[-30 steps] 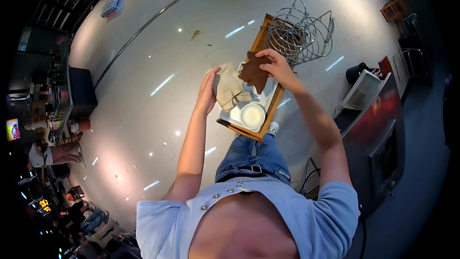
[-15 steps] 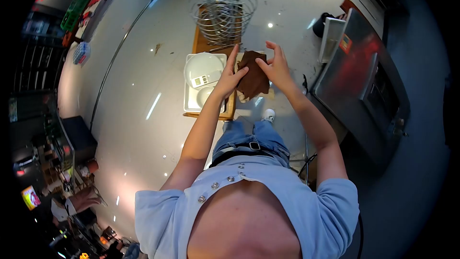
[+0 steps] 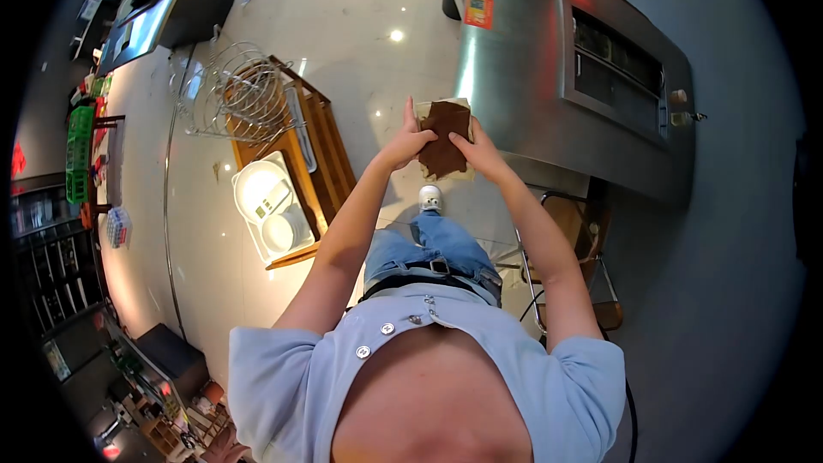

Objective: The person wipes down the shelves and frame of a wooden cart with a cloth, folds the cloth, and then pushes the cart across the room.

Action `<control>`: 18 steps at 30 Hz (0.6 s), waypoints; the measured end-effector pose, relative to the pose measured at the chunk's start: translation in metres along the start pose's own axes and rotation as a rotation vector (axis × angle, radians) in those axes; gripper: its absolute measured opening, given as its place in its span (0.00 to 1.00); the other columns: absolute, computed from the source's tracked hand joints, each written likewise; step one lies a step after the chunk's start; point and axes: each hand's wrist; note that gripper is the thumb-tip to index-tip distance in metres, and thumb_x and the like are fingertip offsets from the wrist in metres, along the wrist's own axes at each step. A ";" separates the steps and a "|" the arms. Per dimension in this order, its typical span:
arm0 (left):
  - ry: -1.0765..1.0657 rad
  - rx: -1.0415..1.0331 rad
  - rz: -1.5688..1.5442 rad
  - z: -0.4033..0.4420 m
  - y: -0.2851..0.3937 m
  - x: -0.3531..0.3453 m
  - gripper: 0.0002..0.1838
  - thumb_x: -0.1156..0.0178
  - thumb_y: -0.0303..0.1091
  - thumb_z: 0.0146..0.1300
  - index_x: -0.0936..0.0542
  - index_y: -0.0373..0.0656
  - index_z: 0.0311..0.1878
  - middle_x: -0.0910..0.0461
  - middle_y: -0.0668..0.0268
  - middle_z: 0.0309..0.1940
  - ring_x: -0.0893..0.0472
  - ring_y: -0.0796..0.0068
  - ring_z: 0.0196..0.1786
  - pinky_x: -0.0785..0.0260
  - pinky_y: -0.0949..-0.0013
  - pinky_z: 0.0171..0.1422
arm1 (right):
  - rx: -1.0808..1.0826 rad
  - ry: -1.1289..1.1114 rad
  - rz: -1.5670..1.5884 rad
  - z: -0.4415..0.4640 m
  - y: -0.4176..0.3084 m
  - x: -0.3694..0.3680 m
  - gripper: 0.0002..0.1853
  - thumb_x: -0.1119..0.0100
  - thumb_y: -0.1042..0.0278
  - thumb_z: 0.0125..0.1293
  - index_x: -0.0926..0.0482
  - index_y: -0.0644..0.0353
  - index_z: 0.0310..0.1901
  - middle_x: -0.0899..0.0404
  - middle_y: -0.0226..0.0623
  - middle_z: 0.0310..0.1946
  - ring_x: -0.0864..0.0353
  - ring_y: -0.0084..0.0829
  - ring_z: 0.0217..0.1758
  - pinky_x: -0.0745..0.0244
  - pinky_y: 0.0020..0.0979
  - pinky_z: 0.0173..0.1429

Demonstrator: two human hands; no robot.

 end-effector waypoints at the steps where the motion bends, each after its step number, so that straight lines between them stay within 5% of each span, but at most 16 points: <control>1: -0.023 -0.063 0.054 0.015 -0.008 -0.010 0.53 0.46 0.21 0.58 0.75 0.56 0.73 0.36 0.49 0.61 0.29 0.61 0.59 0.31 0.66 0.57 | 0.023 0.074 -0.127 0.001 0.005 0.014 0.28 0.42 0.61 0.63 0.37 0.58 0.62 0.25 0.42 0.53 0.26 0.37 0.56 0.31 0.34 0.59; 6: 0.116 -0.198 0.443 0.062 -0.024 -0.056 0.49 0.45 0.20 0.57 0.65 0.53 0.74 0.28 0.52 0.51 0.27 0.63 0.54 0.30 0.66 0.54 | 0.083 0.241 -0.222 0.023 0.041 0.065 0.31 0.41 0.59 0.60 0.38 0.59 0.62 0.25 0.48 0.52 0.25 0.42 0.56 0.32 0.36 0.59; 8: 0.158 -0.450 0.566 0.092 -0.048 -0.058 0.42 0.45 0.21 0.56 0.53 0.51 0.72 0.27 0.53 0.47 0.26 0.61 0.52 0.32 0.63 0.56 | -0.026 0.296 -0.183 0.032 0.044 0.077 0.30 0.43 0.61 0.58 0.37 0.59 0.61 0.25 0.49 0.52 0.25 0.44 0.56 0.32 0.37 0.59; 12: 0.228 -0.583 0.720 0.124 -0.061 -0.067 0.37 0.45 0.19 0.53 0.44 0.48 0.67 0.31 0.46 0.56 0.29 0.48 0.57 0.37 0.57 0.63 | -0.024 0.344 -0.255 0.054 0.056 0.091 0.30 0.44 0.64 0.55 0.37 0.62 0.60 0.24 0.50 0.51 0.25 0.48 0.55 0.31 0.39 0.58; 15: 0.156 -0.641 0.811 0.141 -0.075 -0.063 0.38 0.45 0.20 0.50 0.42 0.48 0.67 0.34 0.45 0.59 0.34 0.45 0.61 0.41 0.55 0.66 | -0.045 0.386 -0.519 0.065 0.064 0.095 0.30 0.41 0.63 0.55 0.37 0.63 0.59 0.24 0.50 0.48 0.26 0.51 0.54 0.31 0.41 0.57; 17: 0.179 -0.514 1.230 0.148 -0.096 -0.059 0.38 0.44 0.23 0.50 0.41 0.47 0.67 0.36 0.45 0.61 0.37 0.44 0.63 0.44 0.54 0.68 | -0.268 0.476 -1.027 0.064 0.066 0.091 0.31 0.39 0.62 0.54 0.37 0.61 0.59 0.26 0.48 0.47 0.29 0.51 0.54 0.31 0.43 0.56; 18: 0.198 -0.498 1.228 0.145 -0.098 -0.058 0.38 0.44 0.23 0.50 0.41 0.47 0.67 0.36 0.45 0.61 0.37 0.44 0.63 0.44 0.54 0.68 | -0.263 0.453 -1.030 0.060 0.060 0.085 0.31 0.39 0.62 0.54 0.37 0.61 0.59 0.26 0.48 0.47 0.29 0.51 0.54 0.31 0.43 0.56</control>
Point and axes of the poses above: each hand's wrist, its own z-axis towards the middle knuckle, its own x-axis out of the back of the hand, y = z × x
